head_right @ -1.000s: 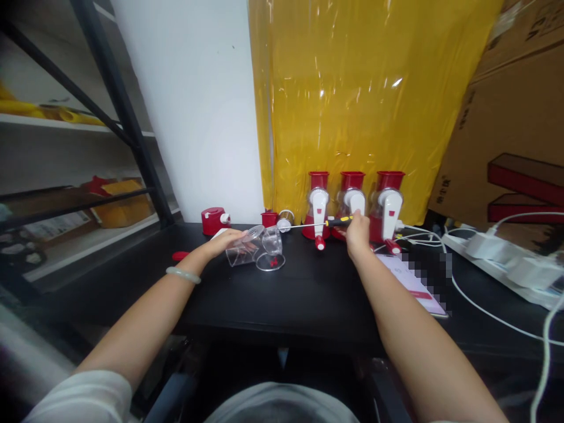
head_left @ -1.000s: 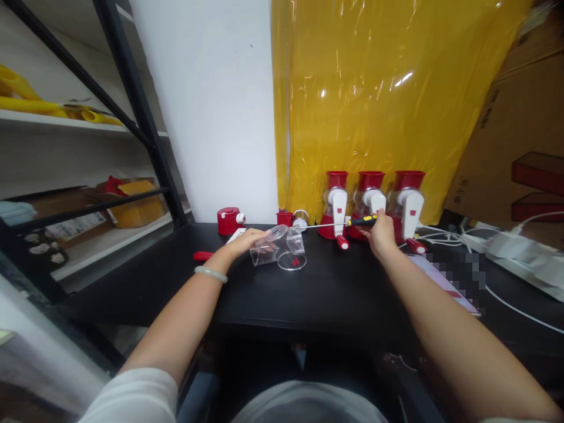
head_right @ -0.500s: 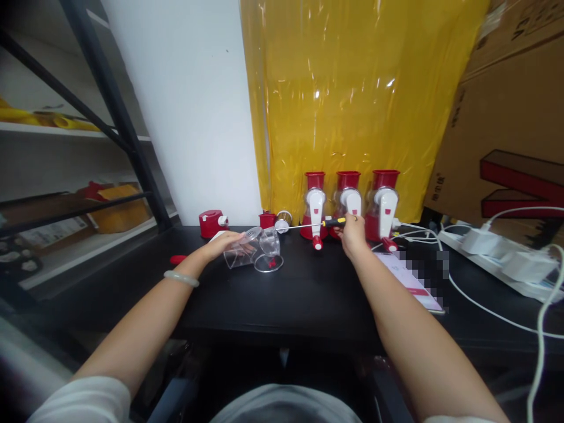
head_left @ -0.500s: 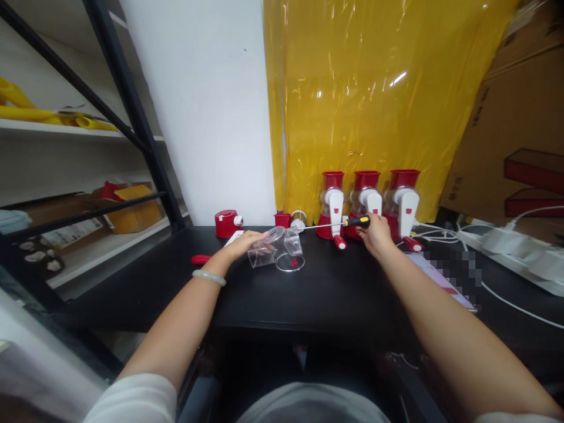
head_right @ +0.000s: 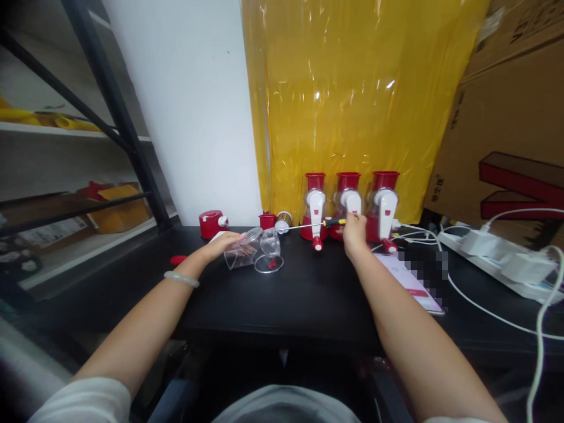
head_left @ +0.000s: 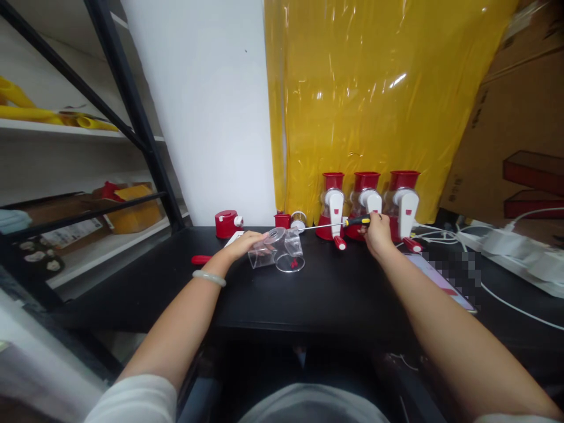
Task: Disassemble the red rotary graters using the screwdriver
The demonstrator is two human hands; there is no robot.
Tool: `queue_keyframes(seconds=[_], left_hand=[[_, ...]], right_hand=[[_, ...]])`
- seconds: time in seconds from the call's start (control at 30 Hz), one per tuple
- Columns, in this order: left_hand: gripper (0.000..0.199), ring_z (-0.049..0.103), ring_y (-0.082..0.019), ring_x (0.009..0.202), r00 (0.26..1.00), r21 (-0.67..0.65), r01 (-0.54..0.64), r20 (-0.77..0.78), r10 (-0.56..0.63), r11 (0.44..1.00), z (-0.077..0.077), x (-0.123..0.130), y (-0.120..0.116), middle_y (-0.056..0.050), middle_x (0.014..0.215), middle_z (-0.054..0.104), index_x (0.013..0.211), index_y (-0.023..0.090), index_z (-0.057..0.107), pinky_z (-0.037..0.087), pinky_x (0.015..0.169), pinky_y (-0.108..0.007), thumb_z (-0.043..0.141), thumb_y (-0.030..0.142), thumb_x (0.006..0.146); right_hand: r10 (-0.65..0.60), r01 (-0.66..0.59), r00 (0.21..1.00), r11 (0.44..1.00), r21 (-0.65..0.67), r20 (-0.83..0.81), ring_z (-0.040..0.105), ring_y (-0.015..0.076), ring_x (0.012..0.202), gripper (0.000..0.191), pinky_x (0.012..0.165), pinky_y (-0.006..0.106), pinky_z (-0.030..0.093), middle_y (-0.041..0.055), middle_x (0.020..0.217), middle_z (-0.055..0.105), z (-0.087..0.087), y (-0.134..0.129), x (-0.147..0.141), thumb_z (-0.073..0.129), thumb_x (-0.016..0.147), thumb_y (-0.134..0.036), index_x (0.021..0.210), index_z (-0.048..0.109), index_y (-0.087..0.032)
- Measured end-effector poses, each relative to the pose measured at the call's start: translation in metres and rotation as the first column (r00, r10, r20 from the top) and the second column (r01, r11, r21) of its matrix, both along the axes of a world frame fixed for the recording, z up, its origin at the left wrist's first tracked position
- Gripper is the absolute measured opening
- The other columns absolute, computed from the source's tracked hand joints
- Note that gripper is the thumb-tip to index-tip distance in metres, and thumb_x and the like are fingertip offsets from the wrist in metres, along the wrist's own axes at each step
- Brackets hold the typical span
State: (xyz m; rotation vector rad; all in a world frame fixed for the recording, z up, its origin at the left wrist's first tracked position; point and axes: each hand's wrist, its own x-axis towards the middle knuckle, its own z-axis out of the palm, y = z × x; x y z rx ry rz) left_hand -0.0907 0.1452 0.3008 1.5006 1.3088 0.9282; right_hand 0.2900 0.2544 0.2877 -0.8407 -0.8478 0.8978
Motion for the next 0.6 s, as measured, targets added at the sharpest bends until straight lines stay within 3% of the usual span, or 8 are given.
queue_keyframes(seconds=[0.13,0.37,0.6], left_hand=[[0.071,0.076,-0.030,0.091,1.000,-0.005,-0.002,-0.002,0.002,1.000,0.001,0.001,-0.001,-0.015,0.098,0.082,0.097,0.013,0.080,0.057,0.082,-0.039,0.079,0.077,0.065],[0.067,0.077,-0.030,0.090,1.000,-0.002,-0.005,0.005,0.005,1.000,0.002,0.002,-0.002,-0.015,0.098,0.082,0.094,0.014,0.080,0.057,0.080,-0.037,0.079,0.075,0.067],[0.071,0.077,-0.029,0.089,1.000,0.000,-0.001,0.010,0.001,1.000,0.000,0.001,-0.001,-0.014,0.097,0.082,0.098,0.014,0.081,0.056,0.081,-0.038,0.080,0.076,0.063]], right_hand=[[0.017,-0.035,0.992,0.990,-0.140,-0.128,0.052,0.0110,0.043,0.006,0.044,0.022,0.047,-0.0089,0.059,0.049,0.010,-0.009,-0.007,0.046,0.089,-0.027,0.086,0.041,-0.026],[0.060,-0.067,0.987,0.997,-0.039,-0.152,0.061,0.0124,0.054,0.014,0.050,0.024,0.050,-0.0060,0.068,0.057,0.006,-0.010,-0.005,0.051,0.082,-0.034,0.086,0.041,-0.025],[0.051,-0.070,0.978,0.993,-0.091,-0.203,0.065,0.0142,0.061,0.016,0.049,0.023,0.050,-0.0057,0.076,0.057,0.009,-0.014,-0.005,0.046,0.087,-0.039,0.095,0.043,-0.026]])
